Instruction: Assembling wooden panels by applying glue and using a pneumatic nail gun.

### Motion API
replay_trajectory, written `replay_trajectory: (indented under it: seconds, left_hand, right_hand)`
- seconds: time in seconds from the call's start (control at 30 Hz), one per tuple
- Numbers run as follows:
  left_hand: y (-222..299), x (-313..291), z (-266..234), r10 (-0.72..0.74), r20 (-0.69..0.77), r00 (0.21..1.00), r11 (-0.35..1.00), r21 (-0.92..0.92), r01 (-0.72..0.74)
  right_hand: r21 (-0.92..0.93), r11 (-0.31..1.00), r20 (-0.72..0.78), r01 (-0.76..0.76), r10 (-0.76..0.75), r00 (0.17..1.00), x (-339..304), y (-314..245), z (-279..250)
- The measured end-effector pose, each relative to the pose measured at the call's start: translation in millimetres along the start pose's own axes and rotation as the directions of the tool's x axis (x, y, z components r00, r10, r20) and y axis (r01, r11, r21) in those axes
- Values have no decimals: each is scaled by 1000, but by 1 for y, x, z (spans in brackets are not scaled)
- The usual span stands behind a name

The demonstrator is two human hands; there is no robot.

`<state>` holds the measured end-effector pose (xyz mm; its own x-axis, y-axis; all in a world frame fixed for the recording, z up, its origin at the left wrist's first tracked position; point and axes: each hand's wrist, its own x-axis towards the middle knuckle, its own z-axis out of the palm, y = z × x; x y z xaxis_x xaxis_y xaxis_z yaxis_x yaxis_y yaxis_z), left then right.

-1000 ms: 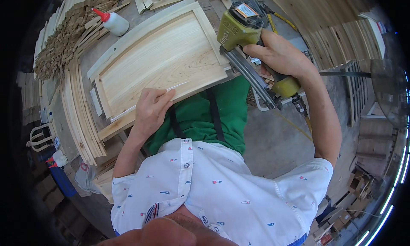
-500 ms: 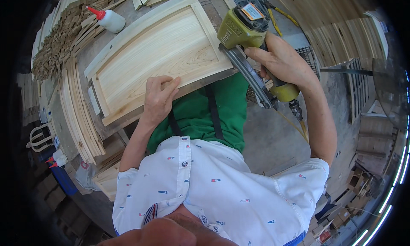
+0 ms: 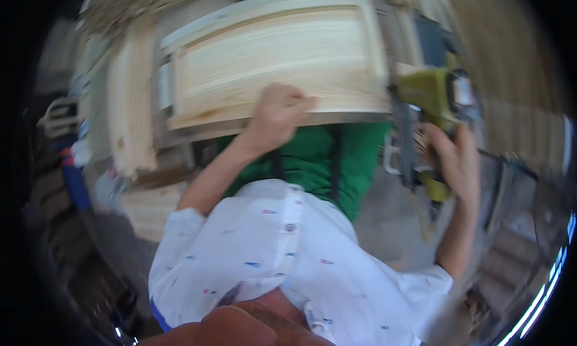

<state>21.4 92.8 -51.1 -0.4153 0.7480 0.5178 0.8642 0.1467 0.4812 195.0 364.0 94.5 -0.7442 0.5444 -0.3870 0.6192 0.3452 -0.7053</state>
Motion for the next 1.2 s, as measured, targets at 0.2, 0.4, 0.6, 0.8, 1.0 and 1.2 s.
replay_trajectory:
  seconds: [0.2, 0.4, 0.6, 0.8, 1.0, 1.2]
  left_hand:
    - [7, 6, -13, -92, 129, 987, 995, -22, 96]
    - [12, 6, -12, -87, 131, 988, 995, -30, 92]
    - [14, 8, -12, -87, 135, 987, 996, -15, 90]
    - [15, 10, -14, -105, 143, 984, 994, -21, 109]
    - [12, 8, -14, -122, 162, 979, 990, -53, 132]
    - [11, 12, -23, -97, 217, 971, 995, 19, 95]
  right_hand:
    - [130, 991, 8, -34, 33, 999, -20, 4, 7]
    - [85, 994, 28, -70, 68, 997, -32, -3, 6]
    - [60, 997, 22, -53, 51, 998, -30, -7, 7]
    - [-50, 997, 50, -65, 68, 996, -27, -20, 6]
    - [97, 992, 39, -84, 81, 996, -19, -16, -1]
    - [359, 933, 33, -36, 26, 999, 29, 5, -16]
